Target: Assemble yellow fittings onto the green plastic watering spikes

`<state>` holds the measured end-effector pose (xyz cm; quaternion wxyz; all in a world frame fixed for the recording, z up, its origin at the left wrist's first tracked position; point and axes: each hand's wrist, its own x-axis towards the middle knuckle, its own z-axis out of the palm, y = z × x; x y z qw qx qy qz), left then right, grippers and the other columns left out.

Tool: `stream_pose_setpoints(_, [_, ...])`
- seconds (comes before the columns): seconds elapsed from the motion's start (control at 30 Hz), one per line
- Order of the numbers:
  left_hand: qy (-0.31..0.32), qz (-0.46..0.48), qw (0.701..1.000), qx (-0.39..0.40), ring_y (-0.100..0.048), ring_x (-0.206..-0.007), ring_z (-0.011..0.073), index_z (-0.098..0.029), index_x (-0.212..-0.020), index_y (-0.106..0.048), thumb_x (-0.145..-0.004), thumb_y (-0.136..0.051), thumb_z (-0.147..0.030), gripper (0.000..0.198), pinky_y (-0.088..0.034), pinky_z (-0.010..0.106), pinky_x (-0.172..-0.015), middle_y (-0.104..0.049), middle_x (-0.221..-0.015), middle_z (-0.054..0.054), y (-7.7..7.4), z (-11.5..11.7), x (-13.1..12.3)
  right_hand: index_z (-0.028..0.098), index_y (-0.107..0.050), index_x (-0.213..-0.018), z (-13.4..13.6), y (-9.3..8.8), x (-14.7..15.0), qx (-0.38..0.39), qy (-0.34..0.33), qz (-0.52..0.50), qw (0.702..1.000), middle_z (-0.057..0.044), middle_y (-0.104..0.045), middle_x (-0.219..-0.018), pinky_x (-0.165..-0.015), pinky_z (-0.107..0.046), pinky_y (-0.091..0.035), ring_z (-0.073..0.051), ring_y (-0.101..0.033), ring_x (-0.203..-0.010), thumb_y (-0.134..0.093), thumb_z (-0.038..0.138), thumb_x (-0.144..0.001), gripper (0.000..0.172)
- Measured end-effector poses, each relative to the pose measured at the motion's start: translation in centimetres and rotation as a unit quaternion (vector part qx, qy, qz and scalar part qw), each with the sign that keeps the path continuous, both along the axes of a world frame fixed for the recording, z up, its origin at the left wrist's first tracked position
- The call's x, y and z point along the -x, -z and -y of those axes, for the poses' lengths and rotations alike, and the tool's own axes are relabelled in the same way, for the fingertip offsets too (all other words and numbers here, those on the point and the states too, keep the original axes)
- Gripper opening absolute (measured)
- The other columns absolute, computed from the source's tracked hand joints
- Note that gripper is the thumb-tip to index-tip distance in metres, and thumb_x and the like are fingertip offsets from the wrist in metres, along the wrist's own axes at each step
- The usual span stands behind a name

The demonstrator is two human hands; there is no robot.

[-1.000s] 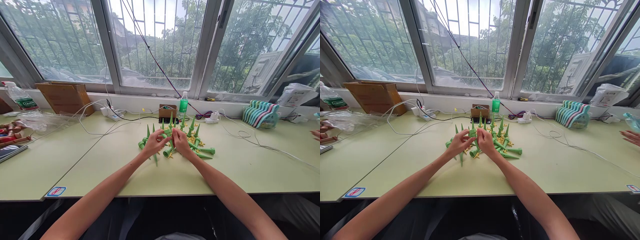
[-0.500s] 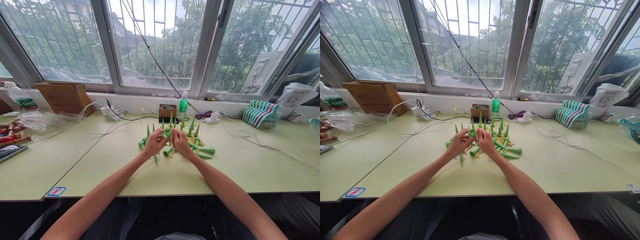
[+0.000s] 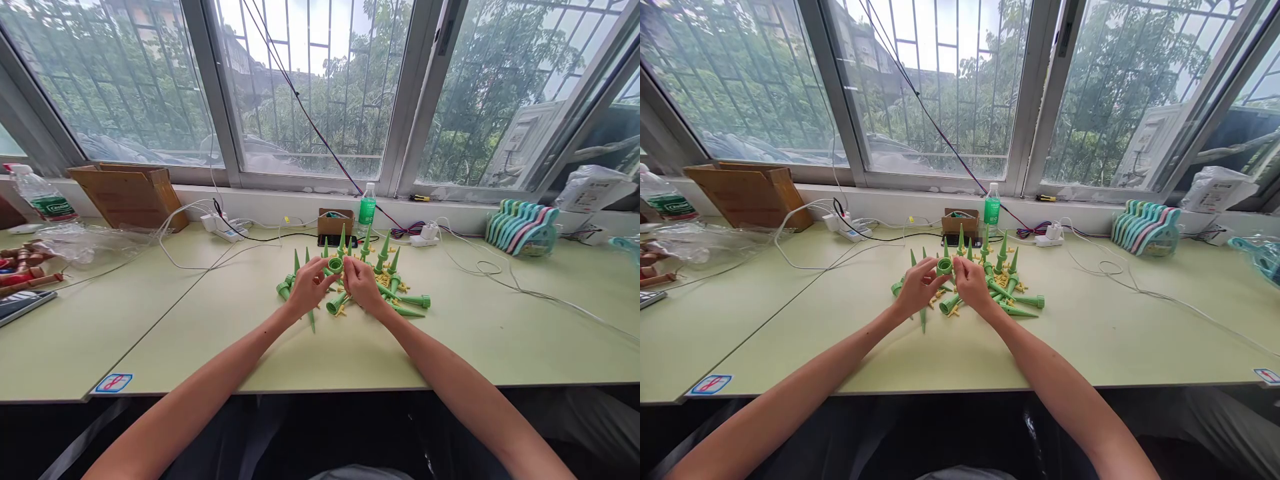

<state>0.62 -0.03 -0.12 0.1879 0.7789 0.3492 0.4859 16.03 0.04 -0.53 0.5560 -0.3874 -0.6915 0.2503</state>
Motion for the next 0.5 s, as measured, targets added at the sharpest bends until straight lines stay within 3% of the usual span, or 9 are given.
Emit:
stream_pose_setpoints(0.2, [-0.018,-0.043,0.996,-0.073,-0.041,-0.054,0.0068,-0.023,-0.112,-0.064,-0.088,-0.052,-0.038,0.031,-0.040,0.018,-0.052,-0.055,-0.084,0.003,-0.1,0.2,0.2,0.021,-0.036,-0.057,0.0,-0.1,0.0,0.007,0.008,0.000,1.000,0.003,-0.038,-0.043,-0.044,-0.025,-0.028,-0.010,-0.035,-0.042,-0.036,0.059,-0.091,0.051])
stream_pose_setpoints(0.33, [-0.028,-0.015,0.999,-0.032,-0.042,-0.052,0.0065,-0.022,-0.112,-0.062,-0.088,-0.051,-0.036,0.030,-0.038,0.017,-0.049,-0.059,-0.083,0.003,-0.1,0.4,-0.3,0.021,-0.039,-0.062,0.1,-0.2,0.2,0.001,0.017,0.001,1.000,0.003,-0.039,-0.046,-0.045,-0.024,-0.028,-0.010,-0.036,-0.044,-0.034,0.057,-0.093,0.048])
stream_pose_setpoints(0.5, [0.002,0.030,0.998,0.051,-0.045,-0.048,0.0053,-0.020,-0.112,-0.058,-0.086,-0.053,-0.037,0.032,-0.037,0.016,-0.044,-0.060,-0.082,0.001,-0.1,0.6,-0.9,0.021,-0.040,-0.066,0.3,-0.2,0.1,-0.020,0.023,0.017,0.999,0.003,-0.042,-0.051,-0.046,-0.024,-0.028,-0.011,-0.038,-0.047,-0.032,0.055,-0.094,0.045])
